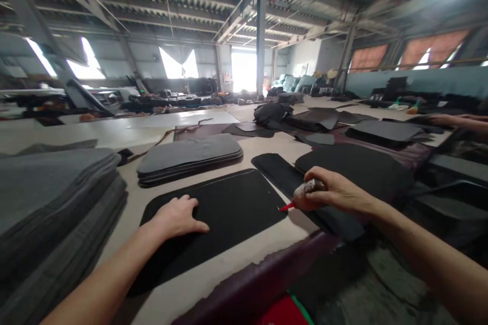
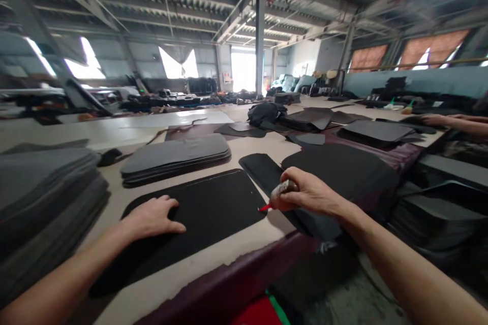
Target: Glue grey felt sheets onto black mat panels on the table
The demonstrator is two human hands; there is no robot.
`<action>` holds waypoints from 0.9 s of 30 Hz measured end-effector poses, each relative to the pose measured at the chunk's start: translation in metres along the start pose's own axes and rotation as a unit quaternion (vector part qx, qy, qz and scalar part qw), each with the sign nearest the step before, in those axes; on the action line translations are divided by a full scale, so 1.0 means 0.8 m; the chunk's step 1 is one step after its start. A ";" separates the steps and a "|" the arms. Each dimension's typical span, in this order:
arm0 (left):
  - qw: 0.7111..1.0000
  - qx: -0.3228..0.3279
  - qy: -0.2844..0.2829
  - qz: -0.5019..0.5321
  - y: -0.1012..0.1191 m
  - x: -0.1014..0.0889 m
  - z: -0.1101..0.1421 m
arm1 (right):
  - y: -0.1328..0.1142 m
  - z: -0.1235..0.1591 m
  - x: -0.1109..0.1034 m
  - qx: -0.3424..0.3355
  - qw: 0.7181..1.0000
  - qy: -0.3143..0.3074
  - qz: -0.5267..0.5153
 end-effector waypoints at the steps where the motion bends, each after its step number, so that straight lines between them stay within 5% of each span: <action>1: 1.000 -0.002 0.002 -0.002 0.000 0.001 0.001 | 0.001 0.003 0.003 0.001 1.000 0.002 -0.016; 7: 1.000 0.000 0.014 -0.001 0.001 0.003 0.012 | -0.008 0.003 0.036 -0.003 0.990 -0.037 -0.138; 12: 1.000 0.022 -0.010 0.003 -0.001 -0.009 0.013 | -0.033 -0.030 0.064 -0.066 0.990 -0.085 -0.094; 18: 0.997 0.044 -0.040 0.054 -0.026 -0.025 -0.003 | -0.101 -0.091 0.104 -0.215 0.966 -0.135 0.040; 27: 0.980 0.031 -0.102 0.170 -0.049 -0.018 -0.008 | -0.208 -0.146 0.194 -0.389 0.899 -0.193 0.063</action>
Point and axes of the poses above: each hand's wrist, its own z-axis away from the middle knuckle, its own x-axis out of the palm, y = z × x, the point moved 3 cm from there along -z, towards the middle knuckle, and after that the axes turned 12 degrees about -y, right-handed, at the moved point
